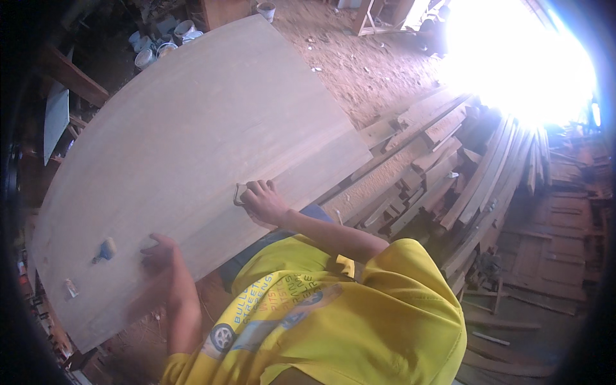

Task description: The person sands a large flat wooden board using a sanding block held in the right hand. The person moves the sanding block back and forth across the surface of the board in a repetitive motion.

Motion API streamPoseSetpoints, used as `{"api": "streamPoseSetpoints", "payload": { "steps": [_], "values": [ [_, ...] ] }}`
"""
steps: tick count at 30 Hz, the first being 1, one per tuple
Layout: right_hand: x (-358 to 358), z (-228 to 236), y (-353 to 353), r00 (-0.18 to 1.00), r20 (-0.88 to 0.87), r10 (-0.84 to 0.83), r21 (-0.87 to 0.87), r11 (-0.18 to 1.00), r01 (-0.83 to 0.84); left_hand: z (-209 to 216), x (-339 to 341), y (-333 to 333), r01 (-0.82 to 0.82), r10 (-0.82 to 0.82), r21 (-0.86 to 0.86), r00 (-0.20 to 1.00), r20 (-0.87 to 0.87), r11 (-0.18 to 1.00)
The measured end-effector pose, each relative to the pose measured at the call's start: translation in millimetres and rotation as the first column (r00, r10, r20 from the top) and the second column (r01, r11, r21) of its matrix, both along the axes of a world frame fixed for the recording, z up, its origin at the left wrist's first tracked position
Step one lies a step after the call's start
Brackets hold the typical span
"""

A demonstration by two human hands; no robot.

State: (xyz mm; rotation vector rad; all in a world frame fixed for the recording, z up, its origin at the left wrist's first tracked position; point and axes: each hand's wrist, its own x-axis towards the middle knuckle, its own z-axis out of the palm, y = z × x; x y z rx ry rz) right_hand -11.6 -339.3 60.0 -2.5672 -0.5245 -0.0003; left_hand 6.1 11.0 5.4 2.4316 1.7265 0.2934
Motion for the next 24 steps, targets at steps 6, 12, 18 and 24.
{"api": "streamPoseSetpoints", "payload": {
  "steps": [6, 12, 18, 24],
  "values": [
    [48.2, 0.1, -36.2, 0.877, 0.090, -0.472, -0.021, 0.880, 0.475, -6.5, -2.6, 3.6, -0.010, 0.010, 0.028, 1.000, -0.012, 1.000],
    [39.8, 8.2, -8.0, 0.906, 0.008, -0.423, -0.039, 0.905, 0.423, -10.2, -0.2, 6.3, -0.023, 0.022, 0.037, 1.000, 0.016, 0.999],
    [16.8, 10.3, -3.5, 0.989, -0.028, -0.145, -0.057, 0.988, 0.143, -9.3, -2.3, 4.2, 0.032, -0.026, -0.032, 0.984, 0.177, 0.999],
    [57.7, 7.0, -15.7, 0.852, 0.039, -0.522, 0.068, 0.852, 0.519, 1.7, -3.8, 0.4, -0.022, 0.024, 0.039, 0.998, -0.051, 0.999]
  ]
}}
